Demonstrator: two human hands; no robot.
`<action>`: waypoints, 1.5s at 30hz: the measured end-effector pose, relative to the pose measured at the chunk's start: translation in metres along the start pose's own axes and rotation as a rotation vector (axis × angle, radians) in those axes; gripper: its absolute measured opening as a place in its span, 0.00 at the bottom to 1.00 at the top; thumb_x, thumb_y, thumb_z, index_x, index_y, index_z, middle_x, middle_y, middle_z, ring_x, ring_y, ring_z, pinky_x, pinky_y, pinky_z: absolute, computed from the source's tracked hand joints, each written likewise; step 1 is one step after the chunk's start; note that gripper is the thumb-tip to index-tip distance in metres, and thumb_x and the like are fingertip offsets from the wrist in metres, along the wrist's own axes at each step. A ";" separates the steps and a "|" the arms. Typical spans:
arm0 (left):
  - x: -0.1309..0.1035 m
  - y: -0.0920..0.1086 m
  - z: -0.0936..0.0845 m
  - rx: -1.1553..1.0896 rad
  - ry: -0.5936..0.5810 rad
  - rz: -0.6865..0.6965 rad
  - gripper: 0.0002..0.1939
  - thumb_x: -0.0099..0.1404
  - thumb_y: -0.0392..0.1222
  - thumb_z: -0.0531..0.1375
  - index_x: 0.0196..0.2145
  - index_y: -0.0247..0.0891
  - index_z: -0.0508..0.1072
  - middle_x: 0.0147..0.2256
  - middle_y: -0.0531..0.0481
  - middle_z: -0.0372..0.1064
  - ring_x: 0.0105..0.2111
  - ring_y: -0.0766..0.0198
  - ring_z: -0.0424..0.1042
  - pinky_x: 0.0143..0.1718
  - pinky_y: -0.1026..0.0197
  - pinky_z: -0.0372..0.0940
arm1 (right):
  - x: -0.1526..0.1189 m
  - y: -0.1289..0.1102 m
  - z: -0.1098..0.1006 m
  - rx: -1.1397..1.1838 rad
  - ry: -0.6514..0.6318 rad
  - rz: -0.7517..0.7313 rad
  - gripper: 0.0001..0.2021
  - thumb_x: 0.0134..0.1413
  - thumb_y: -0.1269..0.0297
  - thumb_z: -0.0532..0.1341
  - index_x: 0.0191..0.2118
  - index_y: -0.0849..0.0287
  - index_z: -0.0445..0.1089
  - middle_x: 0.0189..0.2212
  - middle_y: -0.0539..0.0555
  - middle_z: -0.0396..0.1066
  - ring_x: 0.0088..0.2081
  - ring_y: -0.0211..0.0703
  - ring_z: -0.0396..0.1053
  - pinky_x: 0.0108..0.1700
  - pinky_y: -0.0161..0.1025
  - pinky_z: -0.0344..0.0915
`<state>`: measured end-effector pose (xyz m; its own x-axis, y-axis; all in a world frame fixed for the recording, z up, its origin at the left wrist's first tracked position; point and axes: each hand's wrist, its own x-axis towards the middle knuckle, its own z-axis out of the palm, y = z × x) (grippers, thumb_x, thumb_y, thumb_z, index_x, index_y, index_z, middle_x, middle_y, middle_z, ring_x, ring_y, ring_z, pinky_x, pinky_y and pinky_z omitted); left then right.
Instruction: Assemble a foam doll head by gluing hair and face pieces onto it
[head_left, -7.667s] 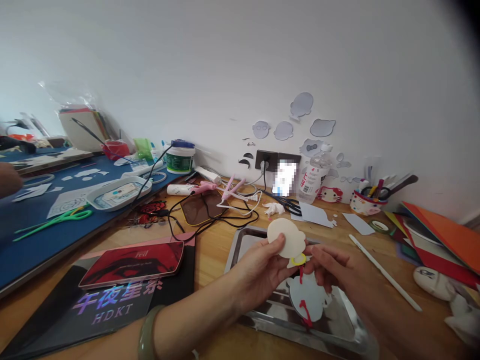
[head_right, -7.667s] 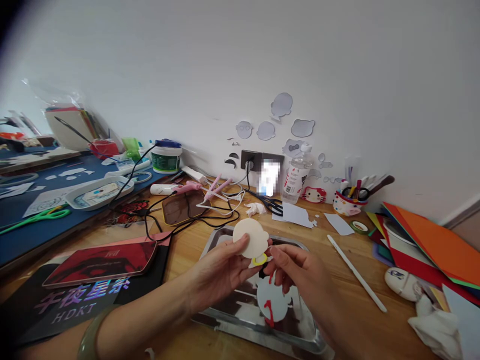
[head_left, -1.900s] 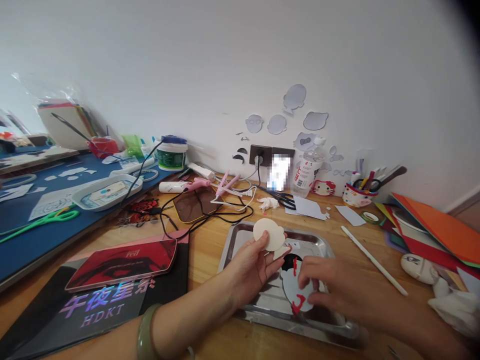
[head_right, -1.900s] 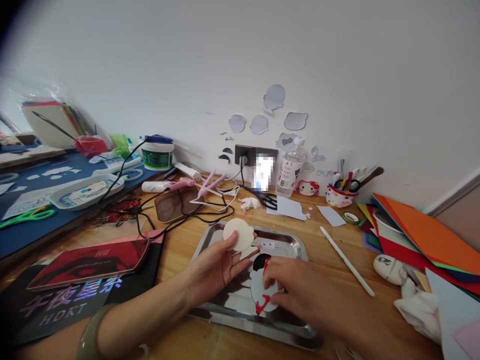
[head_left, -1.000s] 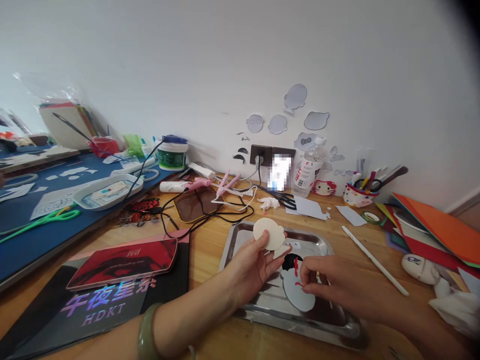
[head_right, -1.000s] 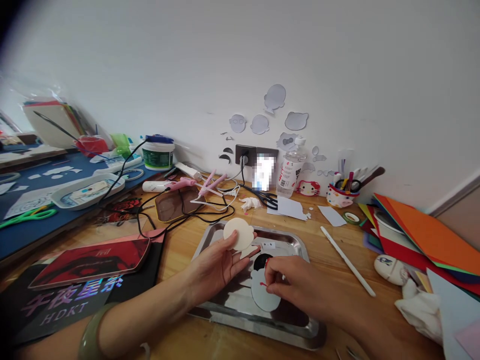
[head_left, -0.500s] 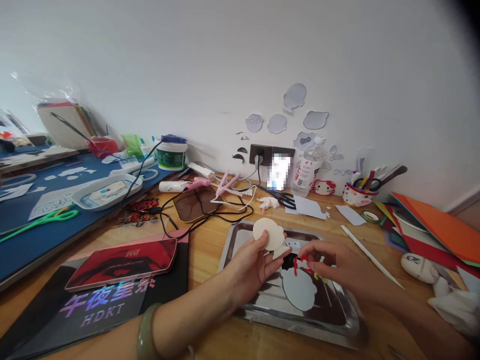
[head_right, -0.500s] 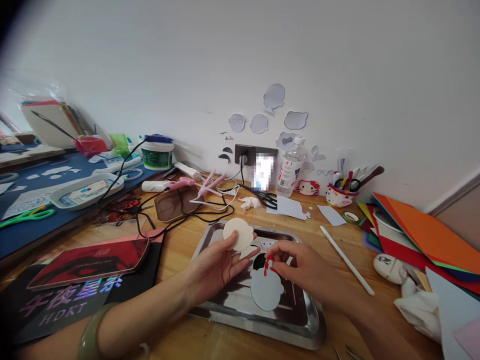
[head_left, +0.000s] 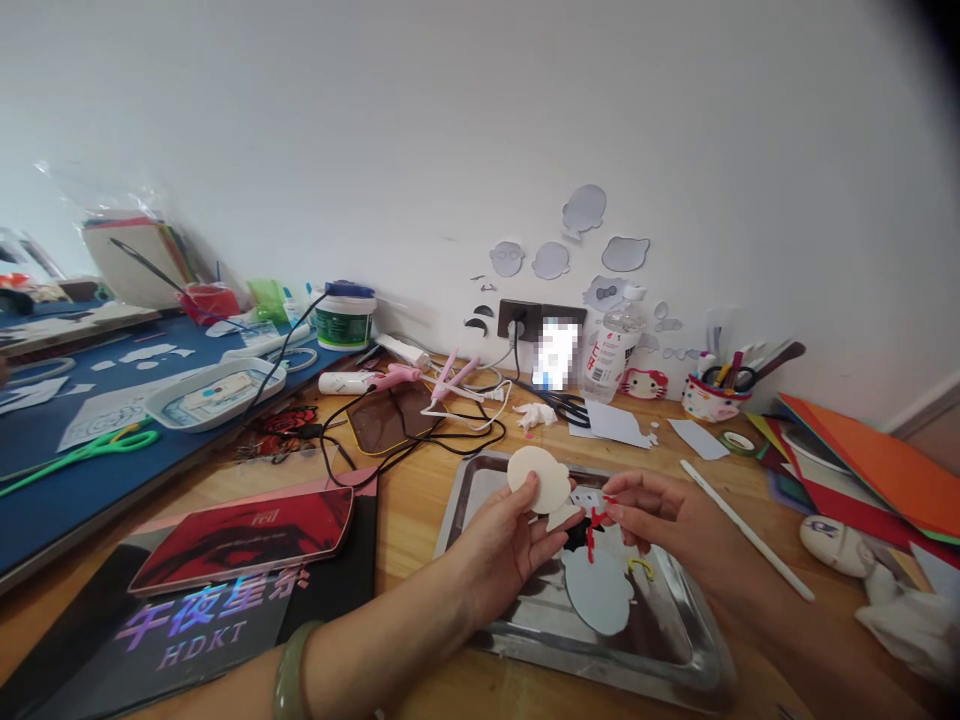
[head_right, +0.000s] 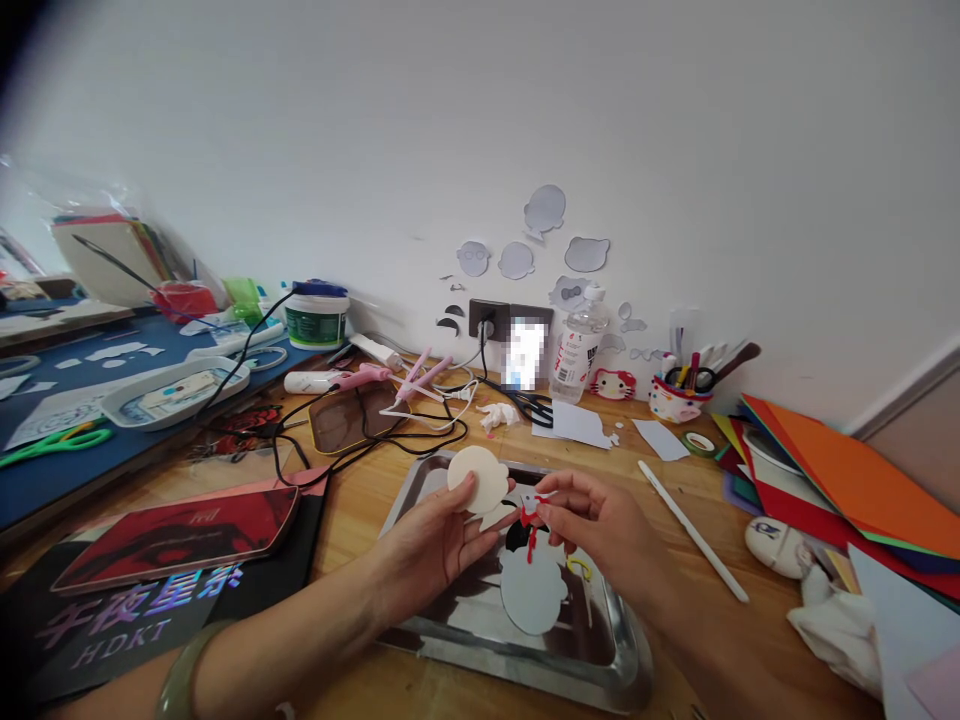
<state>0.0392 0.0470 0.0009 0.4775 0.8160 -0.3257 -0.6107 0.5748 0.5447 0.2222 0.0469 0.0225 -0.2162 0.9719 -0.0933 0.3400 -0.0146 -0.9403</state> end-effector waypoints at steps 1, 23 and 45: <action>0.000 0.000 0.000 0.000 0.001 -0.003 0.18 0.59 0.42 0.55 0.46 0.31 0.63 0.49 0.39 0.60 0.39 0.62 0.70 0.28 0.71 0.66 | -0.001 0.000 0.002 0.007 0.008 -0.009 0.10 0.45 0.58 0.59 0.34 0.57 0.64 0.21 0.46 0.66 0.22 0.34 0.63 0.25 0.33 0.61; -0.009 0.005 0.010 -0.021 -0.079 -0.024 0.16 0.61 0.42 0.53 0.44 0.30 0.66 0.45 0.39 0.64 0.30 0.69 0.70 0.31 0.69 0.65 | -0.012 -0.009 0.021 -0.336 0.133 -0.363 0.08 0.46 0.58 0.59 0.31 0.53 0.71 0.29 0.50 0.70 0.29 0.39 0.66 0.30 0.36 0.64; -0.013 0.004 0.012 -0.028 -0.117 -0.031 0.14 0.61 0.42 0.52 0.41 0.31 0.68 0.43 0.41 0.66 0.28 0.71 0.69 0.31 0.69 0.65 | -0.012 -0.010 0.020 -0.479 0.182 -0.442 0.06 0.47 0.59 0.60 0.31 0.54 0.69 0.28 0.51 0.68 0.27 0.38 0.64 0.26 0.35 0.61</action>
<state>0.0383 0.0379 0.0168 0.5664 0.7858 -0.2485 -0.6109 0.6027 0.5134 0.2031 0.0305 0.0265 -0.2855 0.8870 0.3629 0.6321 0.4589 -0.6244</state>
